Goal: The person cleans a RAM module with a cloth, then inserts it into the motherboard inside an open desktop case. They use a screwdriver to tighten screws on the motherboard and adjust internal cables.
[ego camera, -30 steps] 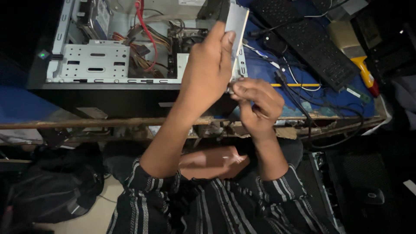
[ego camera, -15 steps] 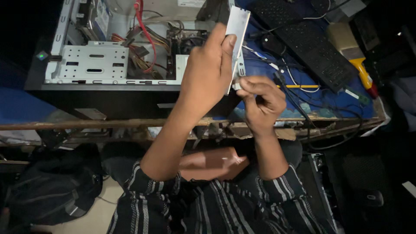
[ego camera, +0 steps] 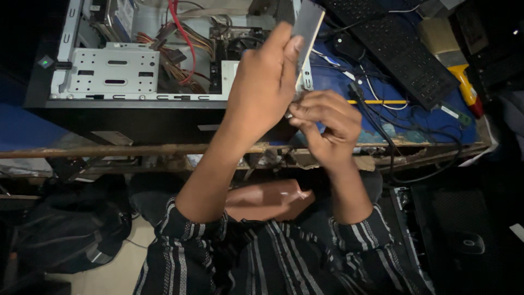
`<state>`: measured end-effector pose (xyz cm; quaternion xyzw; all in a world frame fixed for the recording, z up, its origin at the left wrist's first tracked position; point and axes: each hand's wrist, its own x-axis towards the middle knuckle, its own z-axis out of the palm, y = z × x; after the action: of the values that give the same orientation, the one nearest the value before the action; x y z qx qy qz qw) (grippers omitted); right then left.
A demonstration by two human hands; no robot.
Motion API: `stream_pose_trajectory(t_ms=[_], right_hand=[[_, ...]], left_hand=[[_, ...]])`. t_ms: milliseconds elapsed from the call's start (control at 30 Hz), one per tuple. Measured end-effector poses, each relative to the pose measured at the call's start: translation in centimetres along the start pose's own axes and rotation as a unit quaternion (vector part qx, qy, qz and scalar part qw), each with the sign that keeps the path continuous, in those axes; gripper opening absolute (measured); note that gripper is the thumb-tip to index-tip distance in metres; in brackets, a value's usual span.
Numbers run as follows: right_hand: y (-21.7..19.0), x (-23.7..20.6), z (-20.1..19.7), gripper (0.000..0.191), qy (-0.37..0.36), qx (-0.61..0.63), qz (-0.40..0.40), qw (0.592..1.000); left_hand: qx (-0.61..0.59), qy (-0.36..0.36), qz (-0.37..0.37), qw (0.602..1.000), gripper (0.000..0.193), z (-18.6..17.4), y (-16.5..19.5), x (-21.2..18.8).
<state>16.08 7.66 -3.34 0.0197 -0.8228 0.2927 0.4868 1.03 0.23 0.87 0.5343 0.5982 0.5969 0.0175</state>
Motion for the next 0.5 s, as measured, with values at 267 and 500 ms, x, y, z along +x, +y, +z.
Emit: stream_pose_trajectory(t_ms=[267,500], right_hand=[[-0.03,0.38,0.27,0.007,0.035,-0.003,0.053,0.998],[0.69,-0.33,0.04,0.009,0.001,0.052,0.005,0.999]], left_hand=[[0.025,0.001,0.022,0.999,0.016,0.12,-0.3,-0.07],[-0.01,0.0,-0.011,1.0,0.019,0.25,-0.58,0.37]])
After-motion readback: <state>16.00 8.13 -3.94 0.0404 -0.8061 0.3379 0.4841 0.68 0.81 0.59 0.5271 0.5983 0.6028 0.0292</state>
